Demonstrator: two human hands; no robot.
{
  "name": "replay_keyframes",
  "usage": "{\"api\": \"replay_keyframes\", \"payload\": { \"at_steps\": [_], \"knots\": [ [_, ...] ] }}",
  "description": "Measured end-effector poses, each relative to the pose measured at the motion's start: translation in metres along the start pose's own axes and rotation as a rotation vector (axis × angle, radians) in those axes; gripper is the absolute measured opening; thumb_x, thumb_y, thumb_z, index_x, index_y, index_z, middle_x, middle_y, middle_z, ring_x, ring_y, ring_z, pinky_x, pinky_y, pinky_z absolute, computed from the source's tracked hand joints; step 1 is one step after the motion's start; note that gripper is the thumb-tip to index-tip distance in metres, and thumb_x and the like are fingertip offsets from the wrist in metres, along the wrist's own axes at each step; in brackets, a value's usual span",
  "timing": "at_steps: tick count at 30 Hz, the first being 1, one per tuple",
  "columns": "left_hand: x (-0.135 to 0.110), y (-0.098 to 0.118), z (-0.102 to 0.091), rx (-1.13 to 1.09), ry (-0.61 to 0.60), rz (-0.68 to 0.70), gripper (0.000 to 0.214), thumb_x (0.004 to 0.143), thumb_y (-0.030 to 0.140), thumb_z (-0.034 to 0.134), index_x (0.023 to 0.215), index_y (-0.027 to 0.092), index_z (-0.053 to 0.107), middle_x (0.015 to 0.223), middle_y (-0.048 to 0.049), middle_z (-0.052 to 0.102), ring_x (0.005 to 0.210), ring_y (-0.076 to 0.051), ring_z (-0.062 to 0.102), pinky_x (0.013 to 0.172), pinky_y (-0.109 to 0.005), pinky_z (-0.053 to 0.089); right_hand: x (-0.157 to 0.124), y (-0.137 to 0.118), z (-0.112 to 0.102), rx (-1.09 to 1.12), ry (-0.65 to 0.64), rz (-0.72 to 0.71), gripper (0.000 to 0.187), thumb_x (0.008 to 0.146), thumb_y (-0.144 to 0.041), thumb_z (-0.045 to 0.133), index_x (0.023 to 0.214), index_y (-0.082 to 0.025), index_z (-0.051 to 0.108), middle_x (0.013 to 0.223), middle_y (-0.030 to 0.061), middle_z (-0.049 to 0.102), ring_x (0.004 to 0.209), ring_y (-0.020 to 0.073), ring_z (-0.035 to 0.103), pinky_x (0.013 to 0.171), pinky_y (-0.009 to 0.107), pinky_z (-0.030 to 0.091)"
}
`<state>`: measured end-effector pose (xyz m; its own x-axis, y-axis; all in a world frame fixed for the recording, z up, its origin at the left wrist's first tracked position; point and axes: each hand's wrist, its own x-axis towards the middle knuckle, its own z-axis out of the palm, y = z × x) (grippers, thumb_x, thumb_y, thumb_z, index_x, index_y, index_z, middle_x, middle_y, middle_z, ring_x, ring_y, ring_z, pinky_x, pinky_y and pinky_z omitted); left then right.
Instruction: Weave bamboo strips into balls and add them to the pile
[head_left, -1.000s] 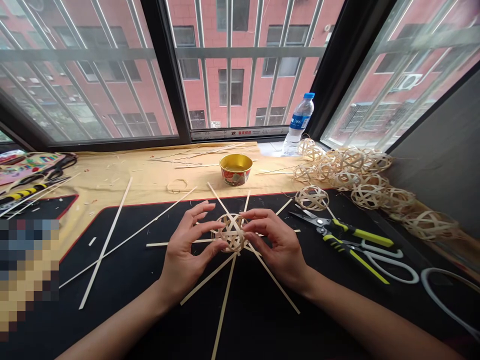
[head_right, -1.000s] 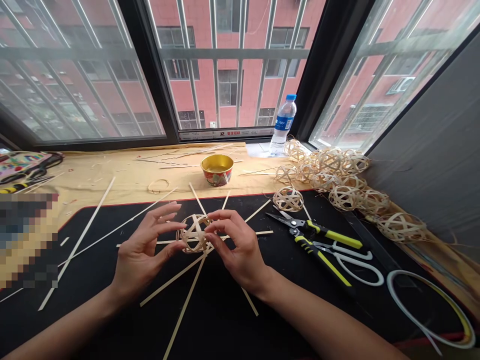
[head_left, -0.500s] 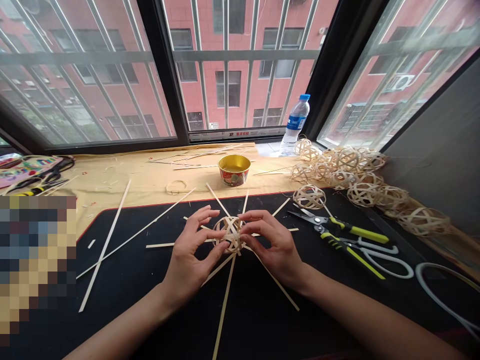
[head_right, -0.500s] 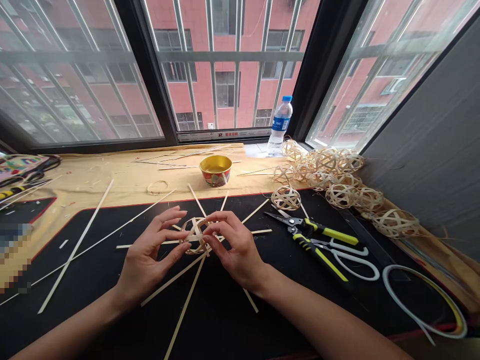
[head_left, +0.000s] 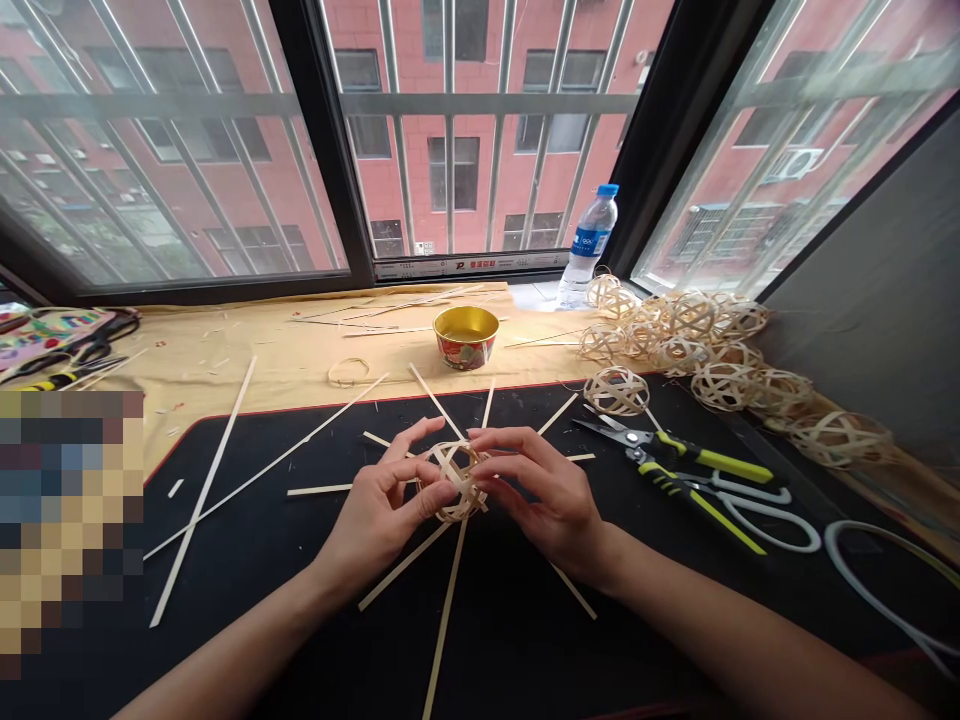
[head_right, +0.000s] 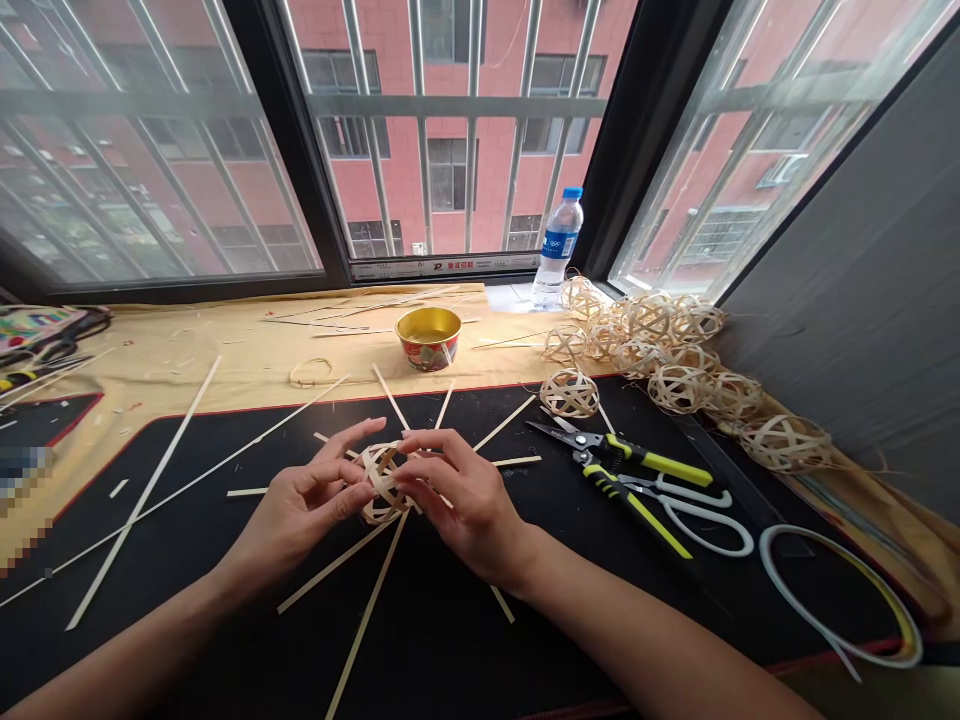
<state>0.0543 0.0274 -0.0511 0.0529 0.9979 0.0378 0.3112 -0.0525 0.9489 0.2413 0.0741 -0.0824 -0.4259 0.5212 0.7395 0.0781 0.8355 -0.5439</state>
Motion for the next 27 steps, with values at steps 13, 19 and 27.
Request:
{"api": "replay_keyframes", "payload": {
  "at_steps": [13, 19, 27],
  "knots": [
    [0.000, -0.003, 0.005, -0.452, 0.021, -0.099, 0.020, 0.071, 0.030, 0.076, 0.060, 0.016, 0.066, 0.136, -0.0111, 0.052, 0.133, -0.031, 0.040, 0.103, -0.039, 0.042, 0.008, -0.005, -0.006, -0.071, 0.169, 0.049, 0.017, 0.087, -0.015, 0.057, 0.100, -0.024, 0.063, 0.102, 0.0083, 0.063, 0.100, 0.0211, 0.063, 0.086, 0.039, 0.055],
    [0.003, -0.009, 0.005, -0.523, 0.183, -0.130, 0.019, 0.067, 0.030, 0.079, 0.066, 0.015, 0.069, 0.127, -0.0105, 0.059, 0.125, -0.029, 0.049, 0.109, -0.038, 0.034, 0.013, 0.022, -0.024, -0.327, 0.133, 0.190, 0.017, 0.086, -0.013, 0.054, 0.095, -0.022, 0.065, 0.100, 0.0085, 0.065, 0.093, 0.0210, 0.065, 0.083, 0.037, 0.053],
    [0.010, -0.001, -0.001, -0.660, 0.231, -0.222, 0.025, 0.064, 0.031, 0.082, 0.075, 0.010, 0.072, 0.109, -0.0101, 0.065, 0.106, -0.025, 0.061, 0.093, -0.032, 0.051, 0.015, 0.041, -0.085, -0.802, -0.231, 0.560, 0.015, 0.081, -0.015, 0.056, 0.086, -0.018, 0.070, 0.088, 0.0092, 0.072, 0.079, 0.0253, 0.068, 0.072, 0.037, 0.051]
  ]
}}
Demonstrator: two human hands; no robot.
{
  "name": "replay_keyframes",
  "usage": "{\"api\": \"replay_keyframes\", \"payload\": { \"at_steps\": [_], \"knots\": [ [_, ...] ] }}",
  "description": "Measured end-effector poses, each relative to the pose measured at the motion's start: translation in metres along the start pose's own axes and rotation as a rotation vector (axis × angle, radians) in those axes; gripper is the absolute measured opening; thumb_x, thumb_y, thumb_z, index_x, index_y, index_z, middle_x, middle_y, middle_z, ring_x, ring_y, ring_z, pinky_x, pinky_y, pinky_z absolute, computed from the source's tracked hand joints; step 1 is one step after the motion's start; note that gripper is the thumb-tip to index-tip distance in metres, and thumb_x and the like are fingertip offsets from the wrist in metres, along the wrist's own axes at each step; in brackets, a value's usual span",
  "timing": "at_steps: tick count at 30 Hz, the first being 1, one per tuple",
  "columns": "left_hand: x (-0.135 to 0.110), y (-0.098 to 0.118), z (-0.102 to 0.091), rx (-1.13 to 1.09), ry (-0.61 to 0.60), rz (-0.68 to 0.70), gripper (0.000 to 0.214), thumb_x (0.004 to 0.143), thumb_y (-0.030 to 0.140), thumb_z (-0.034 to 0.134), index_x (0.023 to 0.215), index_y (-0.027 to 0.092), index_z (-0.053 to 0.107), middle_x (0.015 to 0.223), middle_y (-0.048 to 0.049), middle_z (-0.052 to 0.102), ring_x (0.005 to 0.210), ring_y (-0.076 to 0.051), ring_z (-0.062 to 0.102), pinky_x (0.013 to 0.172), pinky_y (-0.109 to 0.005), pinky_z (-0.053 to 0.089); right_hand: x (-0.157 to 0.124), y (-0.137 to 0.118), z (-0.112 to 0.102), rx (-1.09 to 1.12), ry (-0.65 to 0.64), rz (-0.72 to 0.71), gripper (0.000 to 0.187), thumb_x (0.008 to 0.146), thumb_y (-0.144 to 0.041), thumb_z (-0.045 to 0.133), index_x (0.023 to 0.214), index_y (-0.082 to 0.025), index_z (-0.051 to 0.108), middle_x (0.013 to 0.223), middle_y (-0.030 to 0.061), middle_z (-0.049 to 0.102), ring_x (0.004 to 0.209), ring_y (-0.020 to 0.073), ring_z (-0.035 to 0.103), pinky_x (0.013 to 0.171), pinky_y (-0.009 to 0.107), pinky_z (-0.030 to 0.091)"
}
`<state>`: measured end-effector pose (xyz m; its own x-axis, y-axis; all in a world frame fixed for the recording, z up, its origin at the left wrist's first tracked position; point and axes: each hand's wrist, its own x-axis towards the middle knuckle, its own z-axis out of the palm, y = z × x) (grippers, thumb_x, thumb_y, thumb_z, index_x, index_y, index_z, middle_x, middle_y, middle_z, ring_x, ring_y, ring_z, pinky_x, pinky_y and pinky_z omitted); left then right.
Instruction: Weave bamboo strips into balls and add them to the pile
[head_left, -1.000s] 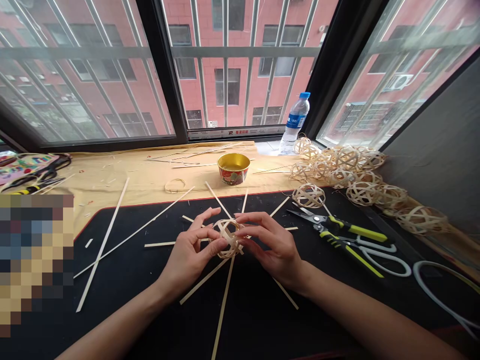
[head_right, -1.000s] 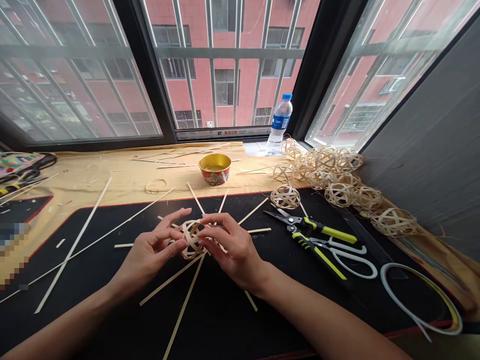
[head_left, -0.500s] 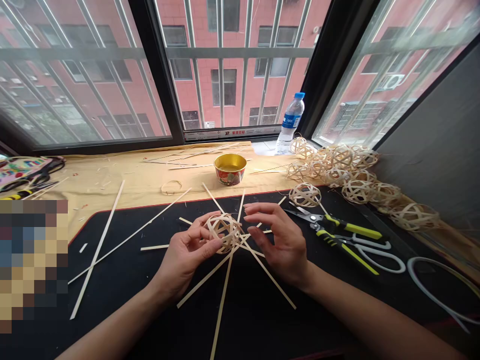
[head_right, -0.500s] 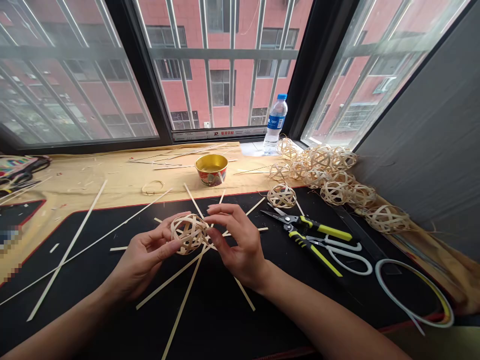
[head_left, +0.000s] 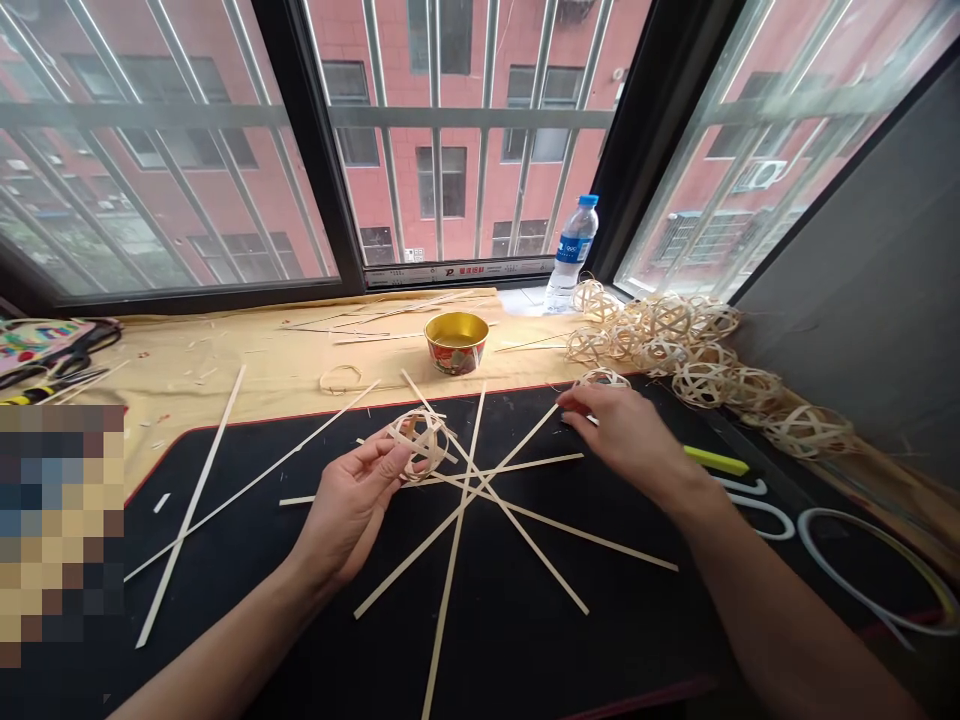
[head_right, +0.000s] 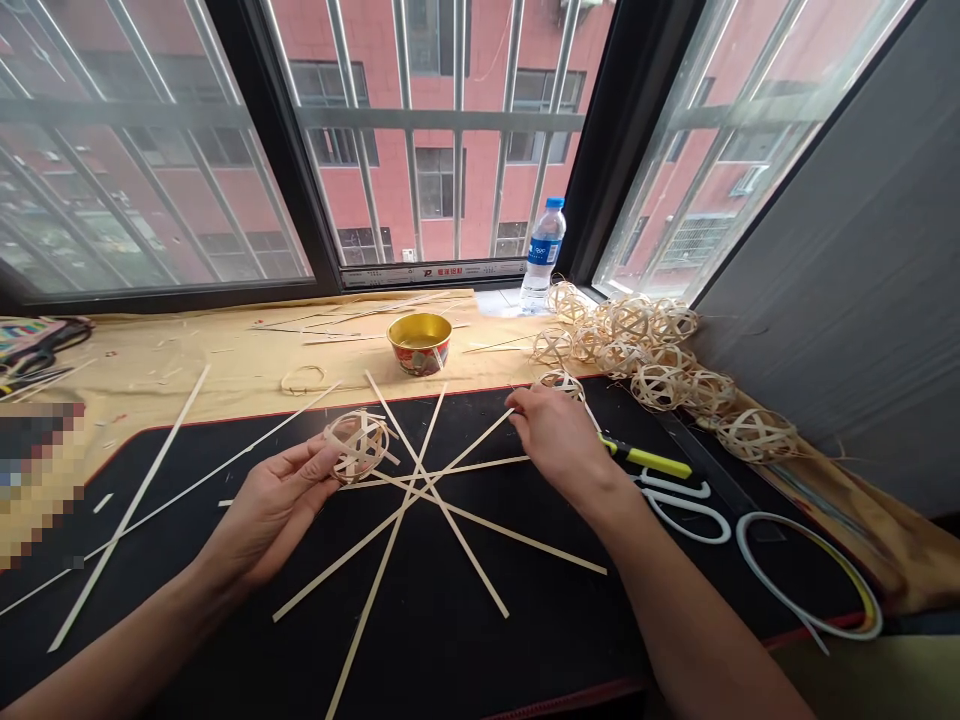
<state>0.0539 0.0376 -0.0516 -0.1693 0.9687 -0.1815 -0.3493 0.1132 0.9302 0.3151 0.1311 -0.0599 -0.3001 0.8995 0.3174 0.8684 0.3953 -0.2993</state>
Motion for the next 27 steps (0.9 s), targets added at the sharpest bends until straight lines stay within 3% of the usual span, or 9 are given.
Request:
{"api": "replay_keyframes", "payload": {
  "at_steps": [4, 8, 11, 14, 18, 24, 27],
  "knots": [
    [0.000, 0.003, -0.001, -0.030, -0.035, 0.003, 0.025, 0.065, 0.028, 0.082, 0.082, 0.011, 0.074, 0.115, -0.0108, 0.063, 0.112, -0.027, 0.059, 0.095, -0.032, 0.051, -0.046, 0.040, -0.015, -0.081, -0.030, 0.062, 0.024, 0.082, -0.034, 0.057, 0.097, -0.020, 0.069, 0.097, 0.0096, 0.072, 0.082, 0.0278, 0.068, 0.070, 0.038, 0.053],
    [0.000, -0.001, -0.004, 0.000, -0.055, 0.020, 0.025, 0.067, 0.028, 0.080, 0.085, 0.012, 0.075, 0.125, -0.0123, 0.059, 0.121, -0.029, 0.052, 0.095, -0.030, 0.051, -0.092, 0.089, -0.008, -0.288, -0.056, 0.055, 0.053, 0.082, -0.051, 0.052, 0.119, -0.014, 0.061, 0.122, 0.0195, 0.061, 0.103, 0.0357, 0.063, 0.083, 0.046, 0.052],
    [-0.001, -0.002, -0.003, 0.028, -0.056, 0.010, 0.024, 0.068, 0.030, 0.079, 0.082, 0.011, 0.075, 0.125, -0.0130, 0.059, 0.124, -0.030, 0.049, 0.095, -0.028, 0.050, -0.103, 0.107, -0.005, -0.356, -0.088, 0.002, 0.072, 0.081, -0.063, 0.048, 0.131, -0.012, 0.051, 0.130, 0.0218, 0.054, 0.115, 0.0368, 0.056, 0.091, 0.048, 0.048],
    [-0.004, 0.000, 0.001, 0.004, -0.071, -0.011, 0.025, 0.067, 0.030, 0.080, 0.084, 0.012, 0.075, 0.122, -0.0127, 0.062, 0.118, -0.030, 0.055, 0.096, -0.031, 0.050, -0.098, 0.107, -0.010, -0.358, -0.158, -0.023, 0.078, 0.078, -0.066, 0.051, 0.136, -0.015, 0.046, 0.118, 0.0191, 0.059, 0.103, 0.0347, 0.061, 0.087, 0.050, 0.049],
    [-0.007, 0.003, 0.004, -0.019, -0.113, -0.013, 0.026, 0.065, 0.028, 0.081, 0.086, 0.013, 0.075, 0.122, -0.0122, 0.061, 0.117, -0.030, 0.056, 0.101, -0.035, 0.046, -0.091, 0.098, -0.019, -0.336, -0.205, -0.005, 0.070, 0.080, -0.055, 0.055, 0.137, -0.016, 0.045, 0.100, 0.0148, 0.061, 0.083, 0.0280, 0.063, 0.071, 0.040, 0.053],
    [-0.010, 0.000, 0.002, 0.106, -0.136, 0.125, 0.015, 0.072, 0.029, 0.076, 0.078, 0.016, 0.074, 0.119, -0.0103, 0.062, 0.129, -0.030, 0.043, 0.111, -0.039, 0.033, -0.113, 0.083, -0.039, -0.416, 0.000, -0.189, 0.066, 0.082, -0.037, 0.054, 0.142, -0.016, 0.035, 0.090, 0.0125, 0.062, 0.075, 0.0257, 0.061, 0.060, 0.036, 0.051],
    [-0.011, 0.002, 0.003, 0.088, -0.130, 0.106, 0.016, 0.072, 0.031, 0.075, 0.080, 0.016, 0.074, 0.119, -0.0100, 0.062, 0.126, -0.030, 0.047, 0.110, -0.038, 0.035, -0.121, 0.061, -0.052, -0.351, 0.064, -0.272, 0.063, 0.082, -0.031, 0.051, 0.142, -0.018, 0.034, 0.104, 0.0133, 0.061, 0.086, 0.0243, 0.063, 0.070, 0.035, 0.053]
  ]
}}
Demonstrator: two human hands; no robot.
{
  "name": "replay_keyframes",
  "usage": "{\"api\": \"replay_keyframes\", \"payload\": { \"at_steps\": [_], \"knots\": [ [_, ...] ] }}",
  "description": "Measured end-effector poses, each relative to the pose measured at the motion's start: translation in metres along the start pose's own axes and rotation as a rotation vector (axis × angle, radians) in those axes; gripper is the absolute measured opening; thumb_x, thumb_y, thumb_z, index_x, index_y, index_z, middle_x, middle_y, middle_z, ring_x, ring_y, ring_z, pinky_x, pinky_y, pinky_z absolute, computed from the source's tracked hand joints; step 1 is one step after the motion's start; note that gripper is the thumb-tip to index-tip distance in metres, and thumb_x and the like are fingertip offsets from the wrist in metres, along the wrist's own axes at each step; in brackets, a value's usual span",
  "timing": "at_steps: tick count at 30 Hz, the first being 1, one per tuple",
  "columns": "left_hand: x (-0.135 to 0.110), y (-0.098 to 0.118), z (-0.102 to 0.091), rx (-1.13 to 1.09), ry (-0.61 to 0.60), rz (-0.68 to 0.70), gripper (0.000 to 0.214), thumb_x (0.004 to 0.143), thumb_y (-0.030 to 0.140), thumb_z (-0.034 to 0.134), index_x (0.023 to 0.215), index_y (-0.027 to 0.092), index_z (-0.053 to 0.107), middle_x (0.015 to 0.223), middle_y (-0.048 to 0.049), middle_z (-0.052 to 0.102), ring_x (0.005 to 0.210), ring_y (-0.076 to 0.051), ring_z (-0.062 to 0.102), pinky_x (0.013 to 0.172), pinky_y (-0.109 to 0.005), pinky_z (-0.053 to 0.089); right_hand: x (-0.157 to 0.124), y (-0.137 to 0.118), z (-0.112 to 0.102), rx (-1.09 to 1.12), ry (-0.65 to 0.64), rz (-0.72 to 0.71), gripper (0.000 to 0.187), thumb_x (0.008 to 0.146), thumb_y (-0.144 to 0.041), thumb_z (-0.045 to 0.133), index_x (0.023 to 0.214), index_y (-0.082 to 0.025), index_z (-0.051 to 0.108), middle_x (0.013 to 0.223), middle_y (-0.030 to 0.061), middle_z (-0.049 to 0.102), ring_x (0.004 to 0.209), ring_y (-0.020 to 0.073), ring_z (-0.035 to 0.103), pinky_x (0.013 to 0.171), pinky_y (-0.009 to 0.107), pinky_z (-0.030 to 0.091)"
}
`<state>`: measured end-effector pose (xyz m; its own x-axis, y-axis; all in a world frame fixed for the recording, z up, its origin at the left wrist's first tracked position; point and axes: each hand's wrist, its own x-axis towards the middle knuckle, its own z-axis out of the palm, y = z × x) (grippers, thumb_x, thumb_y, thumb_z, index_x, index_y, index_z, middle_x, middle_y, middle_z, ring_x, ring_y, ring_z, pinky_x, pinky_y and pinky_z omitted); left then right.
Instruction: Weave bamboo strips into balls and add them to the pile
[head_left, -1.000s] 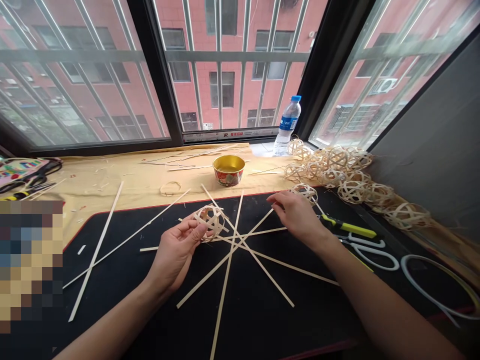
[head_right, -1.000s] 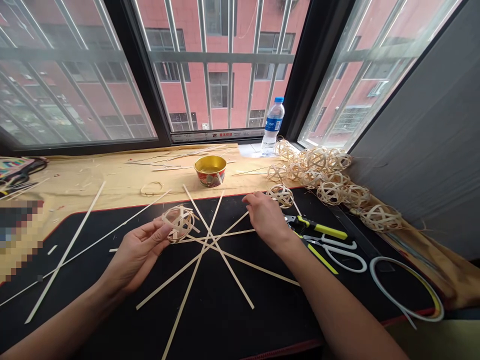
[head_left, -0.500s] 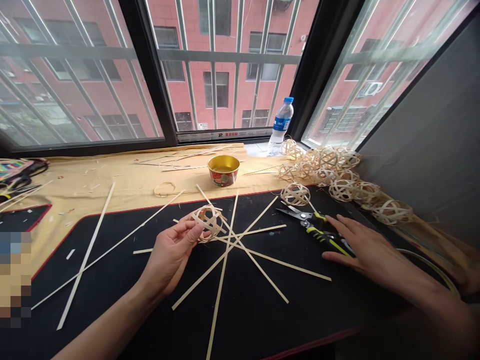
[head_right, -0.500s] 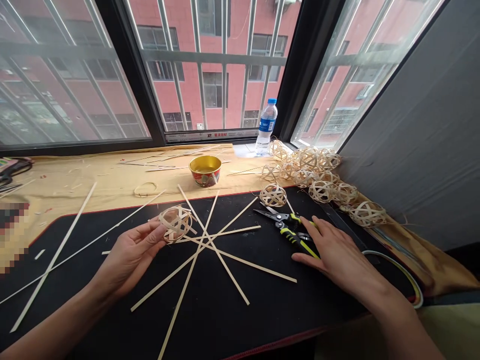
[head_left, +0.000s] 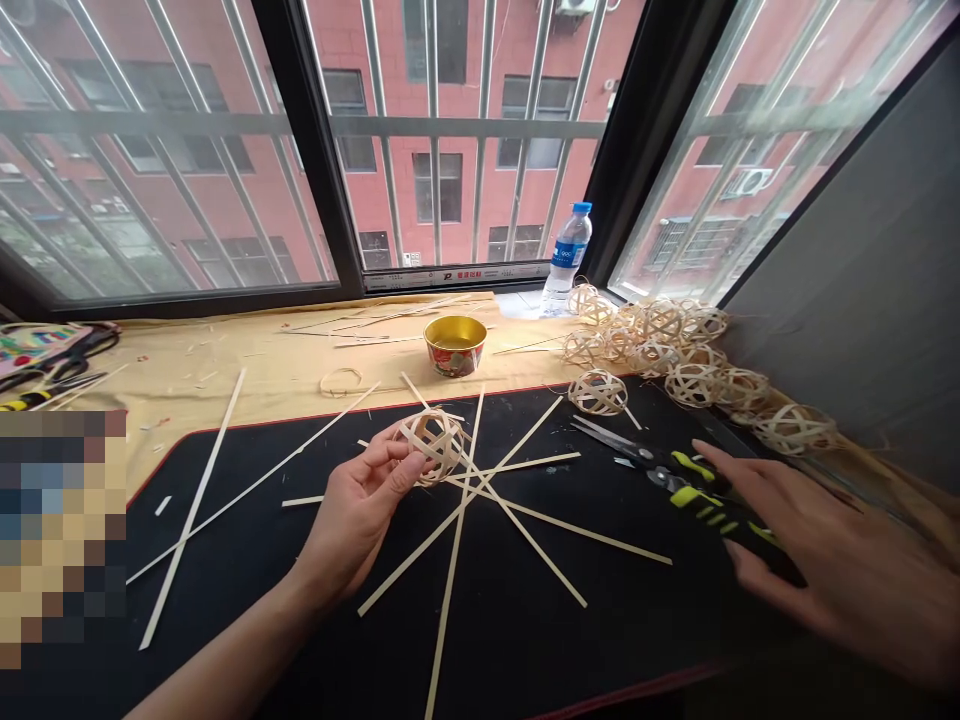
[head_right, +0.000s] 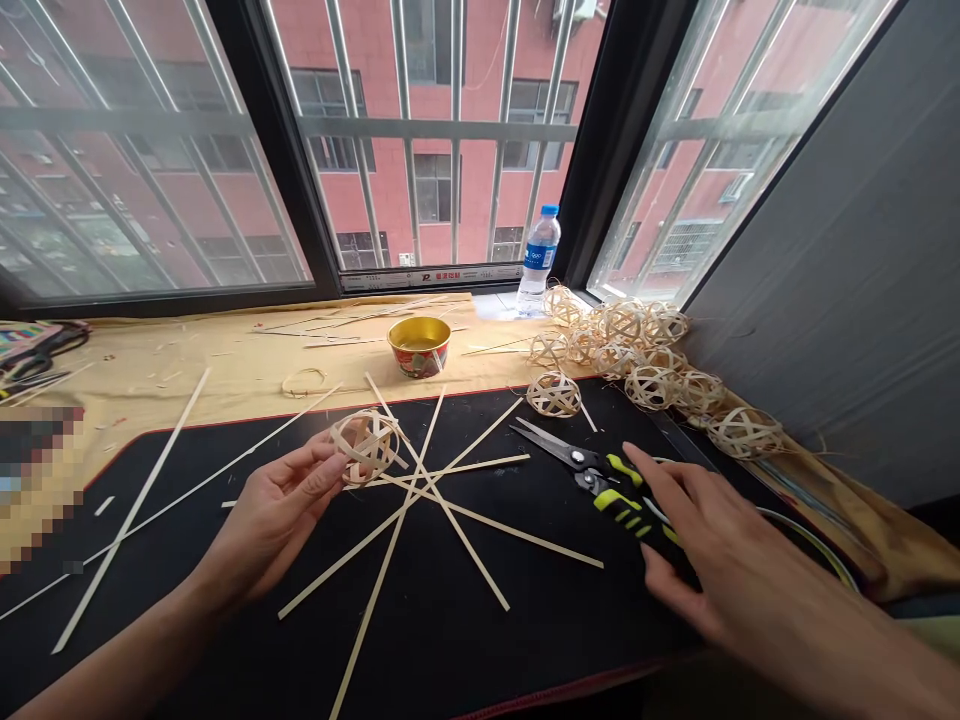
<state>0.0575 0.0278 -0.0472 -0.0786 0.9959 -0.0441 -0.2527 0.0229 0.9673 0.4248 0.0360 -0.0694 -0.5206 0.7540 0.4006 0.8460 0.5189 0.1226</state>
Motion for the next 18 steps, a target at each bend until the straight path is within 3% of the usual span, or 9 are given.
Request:
{"api": "replay_keyframes", "payload": {
  "at_steps": [2, 4, 10, 18],
  "knots": [
    [-0.001, 0.002, 0.001, -0.057, -0.002, -0.042, 0.018, 0.072, 0.031, 0.076, 0.082, 0.016, 0.074, 0.119, -0.0102, 0.062, 0.120, -0.030, 0.053, 0.106, -0.039, 0.041, 0.007, -0.020, -0.010, 0.041, 0.037, 0.041, 0.056, 0.082, -0.027, 0.049, 0.136, -0.017, 0.039, 0.113, 0.0143, 0.058, 0.095, 0.0244, 0.062, 0.076, 0.034, 0.053],
    [-0.002, 0.002, 0.003, -0.082, 0.002, -0.049, 0.019, 0.070, 0.031, 0.077, 0.081, 0.015, 0.074, 0.117, -0.0105, 0.062, 0.114, -0.029, 0.057, 0.103, -0.039, 0.044, 0.018, -0.044, -0.012, 0.092, 0.152, 0.113, 0.050, 0.081, -0.026, 0.047, 0.130, -0.015, 0.042, 0.113, 0.0156, 0.055, 0.098, 0.0259, 0.061, 0.078, 0.035, 0.053],
    [-0.004, 0.001, 0.006, -0.082, 0.008, 0.092, 0.014, 0.073, 0.027, 0.075, 0.081, 0.015, 0.075, 0.121, -0.0109, 0.060, 0.123, -0.027, 0.051, 0.104, -0.033, 0.044, 0.049, -0.103, 0.008, 0.233, 0.174, 0.101, 0.054, 0.076, -0.018, 0.050, 0.129, -0.012, 0.041, 0.107, 0.0138, 0.057, 0.098, 0.0268, 0.058, 0.082, 0.039, 0.052],
    [-0.006, 0.002, 0.005, -0.117, 0.040, 0.137, 0.011, 0.073, 0.025, 0.075, 0.078, 0.015, 0.074, 0.123, -0.0105, 0.058, 0.126, -0.029, 0.048, 0.103, -0.034, 0.045, 0.063, -0.121, 0.019, 0.194, 0.264, 0.091, 0.056, 0.072, -0.010, 0.052, 0.128, -0.008, 0.044, 0.100, 0.0140, 0.057, 0.088, 0.0262, 0.056, 0.076, 0.041, 0.050]
  ]
}}
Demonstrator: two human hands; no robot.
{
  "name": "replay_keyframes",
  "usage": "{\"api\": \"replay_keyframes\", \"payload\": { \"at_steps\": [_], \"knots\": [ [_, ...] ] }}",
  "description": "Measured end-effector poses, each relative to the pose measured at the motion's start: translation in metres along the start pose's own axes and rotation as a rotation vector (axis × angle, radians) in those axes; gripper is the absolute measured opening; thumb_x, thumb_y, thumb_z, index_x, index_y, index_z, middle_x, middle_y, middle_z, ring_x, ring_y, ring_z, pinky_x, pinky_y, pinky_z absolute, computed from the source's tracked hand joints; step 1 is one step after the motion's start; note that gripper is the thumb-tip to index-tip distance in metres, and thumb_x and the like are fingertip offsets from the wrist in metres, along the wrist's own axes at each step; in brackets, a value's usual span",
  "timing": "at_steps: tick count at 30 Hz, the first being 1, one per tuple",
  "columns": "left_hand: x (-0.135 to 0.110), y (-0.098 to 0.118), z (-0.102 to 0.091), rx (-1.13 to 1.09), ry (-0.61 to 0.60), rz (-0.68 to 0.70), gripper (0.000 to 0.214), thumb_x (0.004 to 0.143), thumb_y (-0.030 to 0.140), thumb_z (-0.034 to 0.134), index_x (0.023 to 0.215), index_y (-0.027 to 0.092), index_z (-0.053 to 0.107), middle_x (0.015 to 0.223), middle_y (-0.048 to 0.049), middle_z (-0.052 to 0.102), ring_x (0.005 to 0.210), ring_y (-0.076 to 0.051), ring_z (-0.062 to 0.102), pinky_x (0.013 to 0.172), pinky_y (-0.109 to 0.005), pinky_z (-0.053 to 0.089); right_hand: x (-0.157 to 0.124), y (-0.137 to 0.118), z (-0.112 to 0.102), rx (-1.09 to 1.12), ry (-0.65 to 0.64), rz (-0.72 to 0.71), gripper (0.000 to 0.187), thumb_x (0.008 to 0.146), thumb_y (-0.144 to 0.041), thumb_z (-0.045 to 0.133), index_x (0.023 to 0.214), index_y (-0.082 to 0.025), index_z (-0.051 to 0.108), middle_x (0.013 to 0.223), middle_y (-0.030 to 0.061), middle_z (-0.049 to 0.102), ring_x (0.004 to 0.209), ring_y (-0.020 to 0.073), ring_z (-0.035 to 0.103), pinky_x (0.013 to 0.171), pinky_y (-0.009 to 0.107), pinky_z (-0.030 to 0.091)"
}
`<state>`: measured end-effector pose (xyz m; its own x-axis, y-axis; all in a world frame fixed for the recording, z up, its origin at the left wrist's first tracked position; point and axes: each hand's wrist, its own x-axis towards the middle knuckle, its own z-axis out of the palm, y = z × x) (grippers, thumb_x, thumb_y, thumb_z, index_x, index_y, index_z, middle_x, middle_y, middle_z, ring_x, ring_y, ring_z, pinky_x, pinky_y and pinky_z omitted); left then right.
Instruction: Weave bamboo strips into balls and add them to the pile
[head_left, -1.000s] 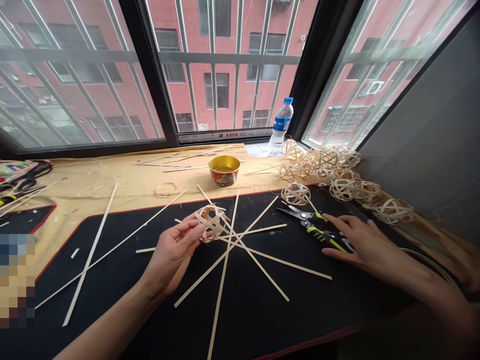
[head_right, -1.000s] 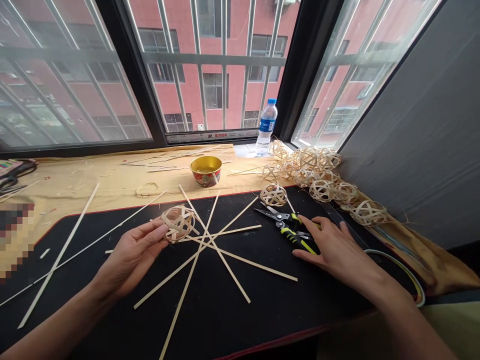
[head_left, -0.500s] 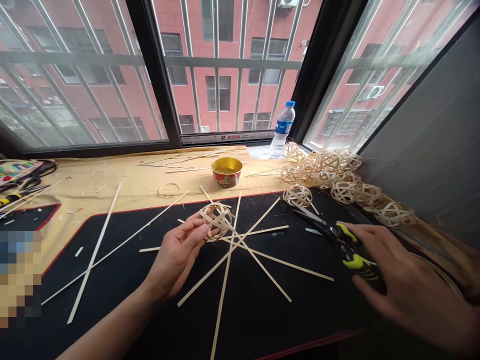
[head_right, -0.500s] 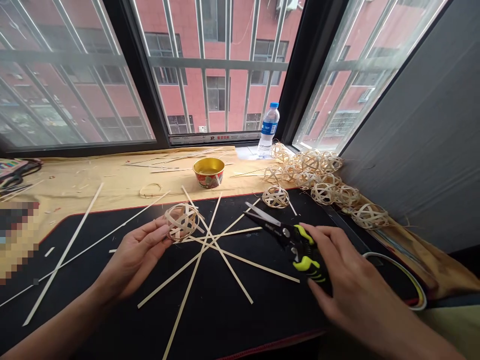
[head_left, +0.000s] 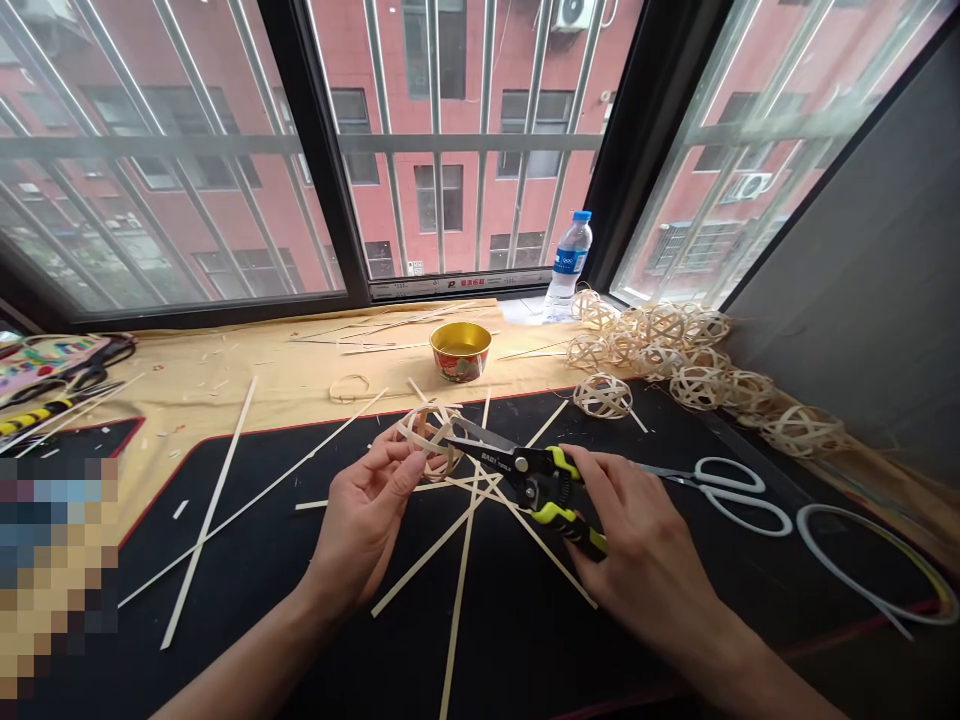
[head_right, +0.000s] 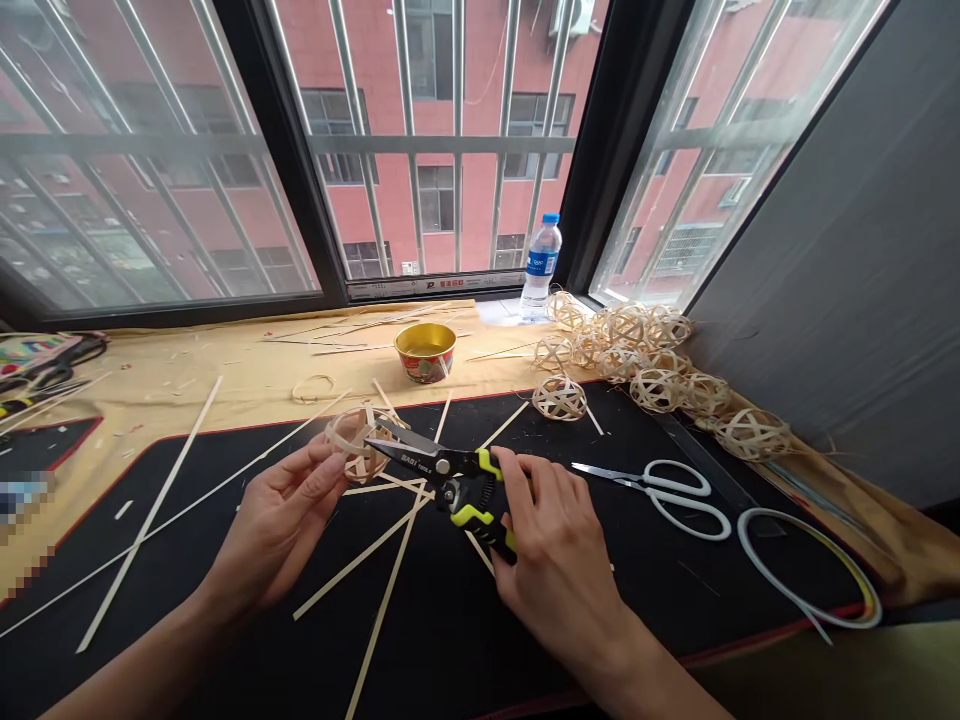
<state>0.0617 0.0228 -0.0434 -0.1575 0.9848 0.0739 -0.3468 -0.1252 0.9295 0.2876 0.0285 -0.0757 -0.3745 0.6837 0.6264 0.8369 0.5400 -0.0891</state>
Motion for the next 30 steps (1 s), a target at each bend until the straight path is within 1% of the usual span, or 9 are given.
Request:
{"api": "replay_keyframes", "payload": {
  "at_steps": [2, 4, 7, 13, 17, 21, 24, 27, 30],
  "knots": [
    [0.000, 0.000, 0.000, 0.018, 0.012, 0.014, 0.011, 0.074, 0.026, 0.074, 0.078, 0.015, 0.074, 0.118, -0.0103, 0.060, 0.128, -0.028, 0.046, 0.106, -0.034, 0.041, 0.001, 0.000, 0.001, 0.009, 0.020, -0.001, 0.056, 0.073, -0.010, 0.052, 0.128, -0.008, 0.045, 0.100, 0.0144, 0.057, 0.088, 0.0259, 0.056, 0.076, 0.040, 0.050],
    [0.000, 0.000, -0.001, 0.032, 0.014, 0.023, 0.012, 0.074, 0.027, 0.074, 0.078, 0.015, 0.074, 0.116, -0.0104, 0.061, 0.127, -0.027, 0.046, 0.107, -0.033, 0.040, 0.001, 0.001, 0.002, 0.000, 0.040, -0.003, 0.054, 0.074, -0.011, 0.052, 0.128, -0.007, 0.045, 0.100, 0.0147, 0.057, 0.088, 0.0259, 0.056, 0.076, 0.040, 0.049],
    [-0.001, -0.001, -0.001, 0.042, -0.007, 0.026, 0.010, 0.075, 0.026, 0.073, 0.078, 0.016, 0.074, 0.121, -0.0100, 0.059, 0.127, -0.026, 0.047, 0.106, -0.033, 0.041, 0.003, 0.000, 0.003, -0.035, 0.057, -0.020, 0.053, 0.076, -0.013, 0.051, 0.128, -0.007, 0.046, 0.098, 0.0148, 0.057, 0.086, 0.0263, 0.056, 0.075, 0.042, 0.048],
    [-0.001, -0.004, -0.002, 0.070, -0.020, 0.029, 0.008, 0.076, 0.025, 0.072, 0.076, 0.017, 0.073, 0.125, -0.0096, 0.058, 0.130, -0.027, 0.043, 0.110, -0.036, 0.033, 0.001, -0.005, 0.006, -0.052, 0.035, -0.064, 0.055, 0.076, -0.011, 0.049, 0.130, -0.005, 0.043, 0.100, 0.0160, 0.056, 0.090, 0.0282, 0.054, 0.077, 0.043, 0.047],
    [-0.001, -0.003, -0.001, 0.098, -0.014, 0.037, 0.009, 0.075, 0.025, 0.072, 0.078, 0.017, 0.073, 0.126, -0.0096, 0.058, 0.132, -0.028, 0.041, 0.113, -0.038, 0.028, -0.001, -0.006, 0.007, -0.023, 0.020, -0.070, 0.058, 0.077, -0.010, 0.050, 0.133, -0.008, 0.039, 0.103, 0.0157, 0.055, 0.092, 0.0284, 0.053, 0.079, 0.043, 0.046],
    [-0.002, -0.002, -0.001, 0.096, -0.013, 0.047, 0.008, 0.075, 0.026, 0.073, 0.076, 0.017, 0.073, 0.125, -0.0094, 0.059, 0.132, -0.028, 0.041, 0.113, -0.038, 0.028, 0.000, -0.005, 0.005, 0.032, 0.035, -0.048, 0.057, 0.077, -0.010, 0.051, 0.133, -0.011, 0.040, 0.102, 0.0139, 0.056, 0.091, 0.0263, 0.054, 0.078, 0.040, 0.047],
    [-0.003, -0.002, -0.002, 0.089, -0.015, 0.054, 0.006, 0.076, 0.024, 0.072, 0.076, 0.018, 0.073, 0.127, -0.0084, 0.058, 0.134, -0.027, 0.038, 0.113, -0.038, 0.026, -0.001, -0.005, 0.004, 0.014, 0.050, -0.043, 0.056, 0.078, -0.011, 0.052, 0.132, -0.009, 0.041, 0.100, 0.0143, 0.056, 0.090, 0.0262, 0.054, 0.077, 0.040, 0.047],
    [-0.004, -0.002, -0.002, 0.092, -0.022, 0.049, 0.007, 0.077, 0.025, 0.071, 0.080, 0.019, 0.074, 0.124, -0.0088, 0.060, 0.135, -0.027, 0.036, 0.114, -0.039, 0.026, -0.002, -0.007, 0.004, -0.011, 0.055, -0.062, 0.056, 0.078, -0.013, 0.054, 0.132, -0.006, 0.041, 0.099, 0.0157, 0.056, 0.089, 0.0274, 0.054, 0.076, 0.041, 0.047],
    [-0.005, -0.003, -0.003, 0.110, -0.019, 0.072, 0.008, 0.077, 0.026, 0.071, 0.081, 0.019, 0.075, 0.125, -0.0087, 0.060, 0.135, -0.027, 0.036, 0.115, -0.038, 0.024, -0.004, -0.011, 0.005, -0.004, 0.068, -0.072, 0.054, 0.079, -0.012, 0.051, 0.132, -0.005, 0.042, 0.100, 0.0164, 0.057, 0.089, 0.0275, 0.054, 0.075, 0.041, 0.047]
  ]
}}
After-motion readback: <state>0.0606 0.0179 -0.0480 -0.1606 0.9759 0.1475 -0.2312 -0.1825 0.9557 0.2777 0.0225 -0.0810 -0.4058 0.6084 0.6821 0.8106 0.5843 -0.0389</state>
